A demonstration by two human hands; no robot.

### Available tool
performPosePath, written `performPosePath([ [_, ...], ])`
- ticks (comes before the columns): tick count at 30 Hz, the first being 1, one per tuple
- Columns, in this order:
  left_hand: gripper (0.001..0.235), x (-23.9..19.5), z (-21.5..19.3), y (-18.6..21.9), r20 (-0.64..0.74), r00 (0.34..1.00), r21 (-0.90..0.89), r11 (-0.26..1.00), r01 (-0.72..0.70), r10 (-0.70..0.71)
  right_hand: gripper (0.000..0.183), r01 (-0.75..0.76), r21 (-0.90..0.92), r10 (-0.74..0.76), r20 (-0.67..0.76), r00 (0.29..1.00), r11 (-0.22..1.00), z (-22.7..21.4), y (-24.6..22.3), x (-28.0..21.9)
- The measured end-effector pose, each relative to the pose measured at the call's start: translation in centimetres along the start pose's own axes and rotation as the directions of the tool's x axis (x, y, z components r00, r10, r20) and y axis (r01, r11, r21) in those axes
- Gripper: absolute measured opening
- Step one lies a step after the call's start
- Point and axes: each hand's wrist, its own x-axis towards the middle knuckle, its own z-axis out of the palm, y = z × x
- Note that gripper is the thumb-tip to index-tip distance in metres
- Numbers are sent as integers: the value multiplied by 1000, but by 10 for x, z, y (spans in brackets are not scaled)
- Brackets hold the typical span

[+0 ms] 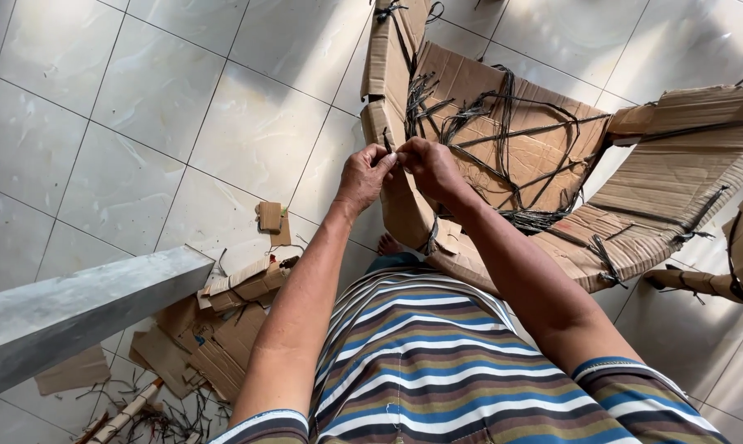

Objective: A person is wrapping a wooden chair frame with protective cardboard strips and securing them with black plastic ties.

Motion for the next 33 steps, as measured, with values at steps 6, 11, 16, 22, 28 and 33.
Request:
performPosePath([
  [6,15,-2,6,4,-85,994,-205,977,53,-72,6,-10,50,17,-129,992,999,-1,11,-12],
  [11,14,0,3,11,-37,998,-166,985,43,-50,25,117,185,-99,-104,990,976,-17,-29,-22],
  [16,15,8,0,-6,1,1000,-88,996,14,-14,21,177,-33,-177,8,984,984,0,-2,-2],
  [22,17,4,3,2,-41,998,-54,997,48,-50,9,107,-35,-108,-33,994,994,4,-3,-6],
  [28,15,11,10,4,-141,983,-76,991,109,-119,5,123,-60,-131,-146,981,991,11,4,-9],
  [33,13,15,7,0,-145,983,-74,991,107,-117,20,127,-27,-129,-100,987,992,4,-35,-18],
])
